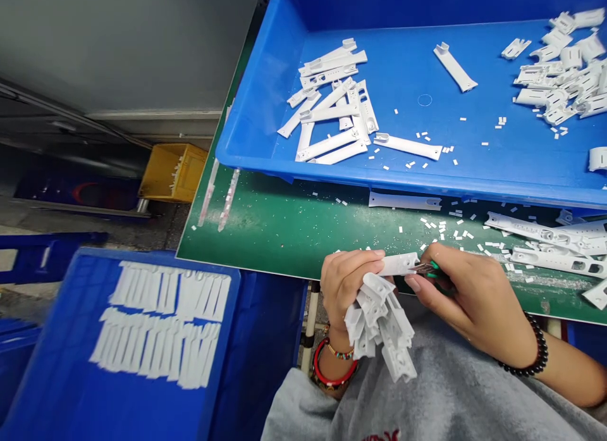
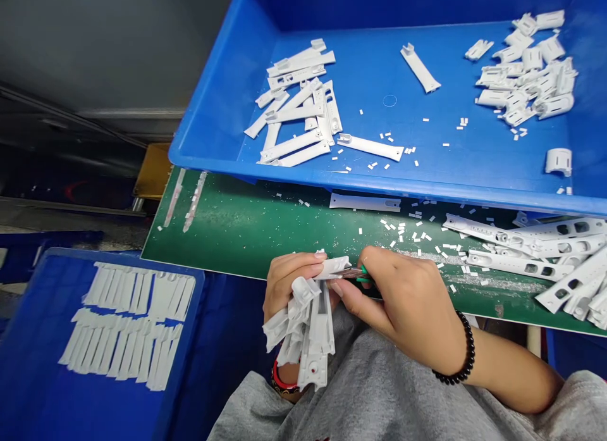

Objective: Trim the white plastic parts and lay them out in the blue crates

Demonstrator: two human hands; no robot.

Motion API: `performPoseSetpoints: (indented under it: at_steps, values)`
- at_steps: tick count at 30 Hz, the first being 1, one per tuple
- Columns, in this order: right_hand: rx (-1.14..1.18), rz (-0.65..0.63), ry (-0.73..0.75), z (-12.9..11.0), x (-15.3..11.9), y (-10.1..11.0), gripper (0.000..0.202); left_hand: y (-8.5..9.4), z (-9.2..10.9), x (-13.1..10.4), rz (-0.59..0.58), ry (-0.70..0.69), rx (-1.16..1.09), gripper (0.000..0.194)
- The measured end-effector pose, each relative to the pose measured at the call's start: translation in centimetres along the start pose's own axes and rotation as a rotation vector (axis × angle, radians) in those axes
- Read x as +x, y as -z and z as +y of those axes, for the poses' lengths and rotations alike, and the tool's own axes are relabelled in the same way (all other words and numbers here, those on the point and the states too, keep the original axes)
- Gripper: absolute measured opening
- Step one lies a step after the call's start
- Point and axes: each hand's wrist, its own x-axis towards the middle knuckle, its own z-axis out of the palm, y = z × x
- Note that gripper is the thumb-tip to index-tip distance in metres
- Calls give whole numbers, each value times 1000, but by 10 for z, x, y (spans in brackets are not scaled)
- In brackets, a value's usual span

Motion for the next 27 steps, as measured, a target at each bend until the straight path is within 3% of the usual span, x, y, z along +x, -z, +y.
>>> performPoseSetpoints:
  at_steps: [8,14,19,22,27]
  values:
    - [41,-9,-15,1,1,-5,43,-3,-7,-7,-1,-29,28,11]
    - [210,-66,-29,1,-1,-7,40,-3,-7,-7,27,-80,50,16]
    - [315,63,-143,4,-3,-4,21,-6,-6,-4,18,-99,51,8]
    - [310,75,-151,8,-4,-1,12,-7,-2,0,28,-102,55,9]
    - [157,221,-209,19,-7,0,6,-4,-1,4,161,53,-159,19]
